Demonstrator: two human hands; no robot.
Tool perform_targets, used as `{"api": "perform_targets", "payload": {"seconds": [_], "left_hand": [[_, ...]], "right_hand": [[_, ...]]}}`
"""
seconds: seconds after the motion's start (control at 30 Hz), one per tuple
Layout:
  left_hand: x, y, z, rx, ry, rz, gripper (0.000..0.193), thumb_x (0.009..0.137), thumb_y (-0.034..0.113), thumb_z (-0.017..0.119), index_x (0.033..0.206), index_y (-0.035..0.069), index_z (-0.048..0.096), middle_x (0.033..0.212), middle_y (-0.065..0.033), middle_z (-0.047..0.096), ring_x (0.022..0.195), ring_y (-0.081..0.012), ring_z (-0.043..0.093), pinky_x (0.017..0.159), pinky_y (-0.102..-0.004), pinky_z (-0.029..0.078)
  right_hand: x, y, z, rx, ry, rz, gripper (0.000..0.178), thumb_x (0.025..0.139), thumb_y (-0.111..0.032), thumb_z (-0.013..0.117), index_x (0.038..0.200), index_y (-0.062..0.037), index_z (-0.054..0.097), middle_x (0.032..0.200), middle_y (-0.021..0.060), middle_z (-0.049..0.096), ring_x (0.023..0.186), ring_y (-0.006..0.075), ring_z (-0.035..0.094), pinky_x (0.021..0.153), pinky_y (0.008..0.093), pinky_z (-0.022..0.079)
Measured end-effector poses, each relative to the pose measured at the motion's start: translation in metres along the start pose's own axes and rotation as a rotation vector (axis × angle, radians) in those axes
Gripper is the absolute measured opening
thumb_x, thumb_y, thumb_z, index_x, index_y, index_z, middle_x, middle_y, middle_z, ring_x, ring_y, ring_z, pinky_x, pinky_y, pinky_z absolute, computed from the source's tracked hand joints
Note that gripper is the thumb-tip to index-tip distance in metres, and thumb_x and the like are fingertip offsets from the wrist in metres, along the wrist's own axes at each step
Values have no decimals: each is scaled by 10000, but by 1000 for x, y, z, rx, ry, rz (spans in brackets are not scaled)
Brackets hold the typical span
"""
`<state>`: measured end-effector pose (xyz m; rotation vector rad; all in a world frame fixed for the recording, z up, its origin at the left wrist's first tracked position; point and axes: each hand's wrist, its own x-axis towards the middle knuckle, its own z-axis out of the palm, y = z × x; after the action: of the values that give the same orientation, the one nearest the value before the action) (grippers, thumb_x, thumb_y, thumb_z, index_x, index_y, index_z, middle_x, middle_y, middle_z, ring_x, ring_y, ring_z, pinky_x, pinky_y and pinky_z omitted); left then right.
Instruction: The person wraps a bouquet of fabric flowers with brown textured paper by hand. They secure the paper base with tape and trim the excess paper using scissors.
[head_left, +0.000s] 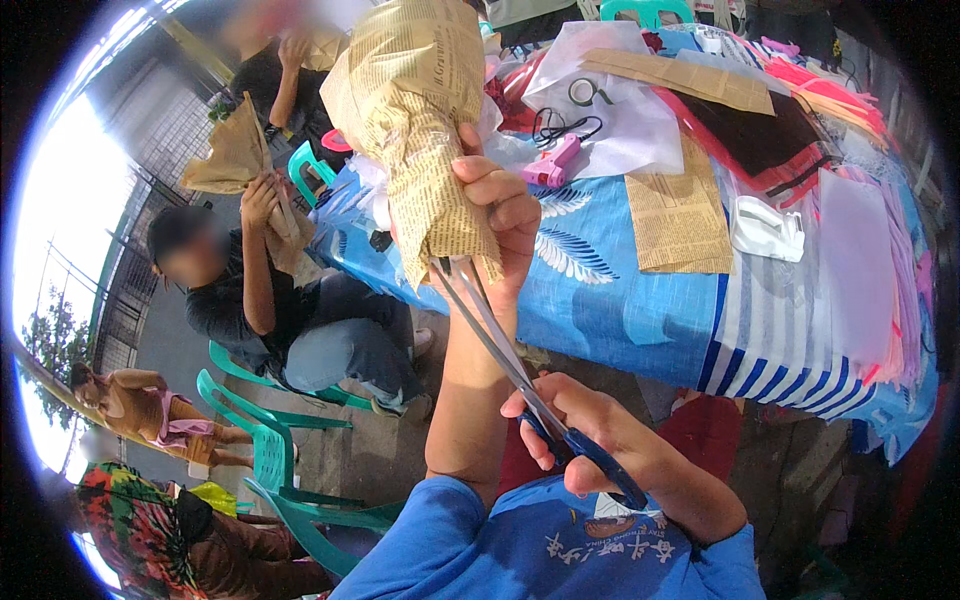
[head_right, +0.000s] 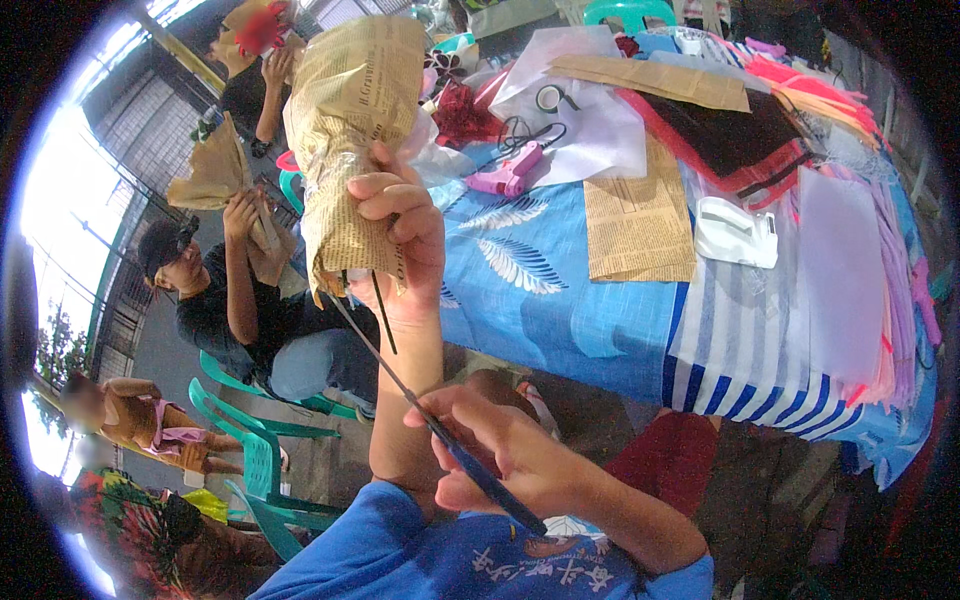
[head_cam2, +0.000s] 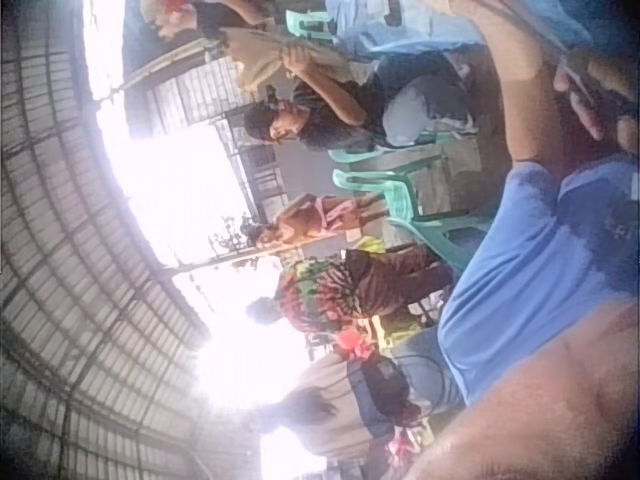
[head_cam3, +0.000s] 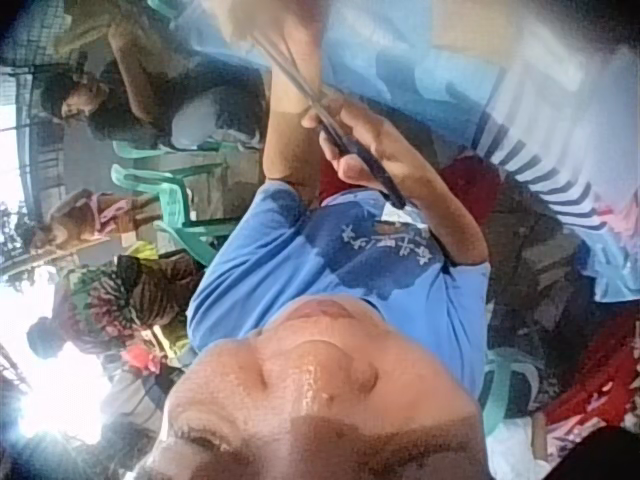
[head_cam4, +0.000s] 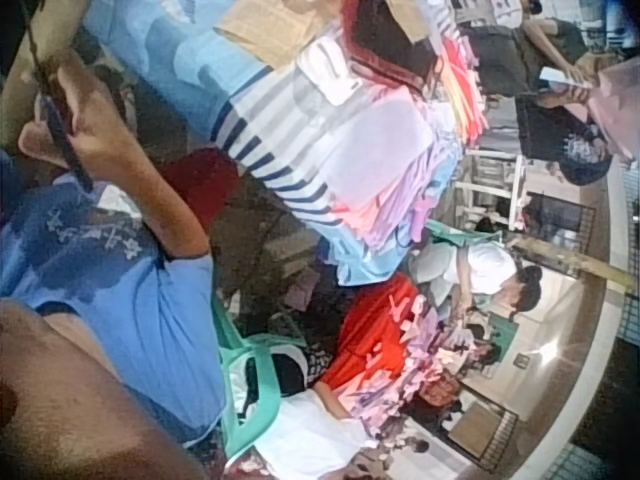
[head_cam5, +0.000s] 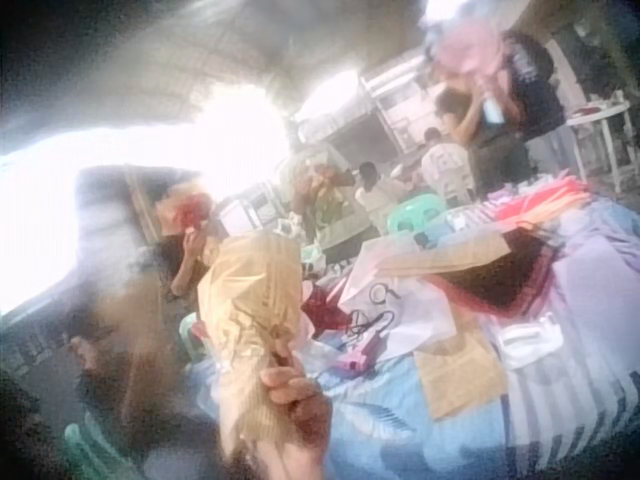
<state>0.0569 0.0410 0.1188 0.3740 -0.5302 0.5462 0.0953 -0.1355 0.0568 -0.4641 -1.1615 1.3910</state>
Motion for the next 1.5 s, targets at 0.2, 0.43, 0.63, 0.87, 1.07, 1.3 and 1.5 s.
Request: {"api": "perform_targets", "payload": {"seconds": [0.2,0.43,0.63,0.87,1.07,1.3,1.5], "left_hand": [[0,1,-2,-2,3,-15,385,838,161,498,1169,-23,433,860,-12,582,726,-105,497,589,-229,333],[-1,1,-2,11,11,-19,380,844,165,486,1170,-23,433,856,-11,586,727,-105,496,592,-231,337],[-2,0,-2,10,14,2,385,840,160,494,1172,-24,431,862,-9,579,732,-109,493,604,-243,345],[-1,1,-3,-3,2,-6,393,834,158,506,1174,-24,429,863,-7,573,733,-107,489,600,-242,338],[-2,1,-2,1,-1,-8,392,829,149,516,1173,-18,430,866,-4,577,726,-101,490,594,-228,333],[-2,3,-5,-5,-10,-19,391,827,141,515,1173,-20,427,862,-7,582,723,-105,495,599,-230,339],[-2,1,-1,-8,9,-7,394,823,144,517,1168,-24,427,860,-8,582,723,-110,496,594,-234,336]], "right_hand": [[1,0,0,7,5,3,697,700,-482,679,1176,-53,404,789,8,461,683,61,440,579,195,334],[1,-6,5,12,51,93,817,609,-567,699,1179,-62,403,780,34,462,704,92,437,608,220,326],[1,-6,4,-50,68,57,819,604,-587,695,1164,-63,406,779,34,452,702,94,431,613,224,338],[1,-3,4,-25,74,81,824,609,-594,689,1165,-58,403,778,31,448,707,93,431,605,223,344],[1,-5,5,-11,76,105,827,607,-600,687,1165,-60,402,775,31,449,705,92,431,603,221,342],[1,-6,6,-24,64,111,818,613,-610,675,1164,-71,401,770,34,451,697,94,432,598,226,342],[0,-2,4,-51,69,92,819,613,-619,666,1164,-73,403,760,34,451,694,96,434,588,231,342]]}}
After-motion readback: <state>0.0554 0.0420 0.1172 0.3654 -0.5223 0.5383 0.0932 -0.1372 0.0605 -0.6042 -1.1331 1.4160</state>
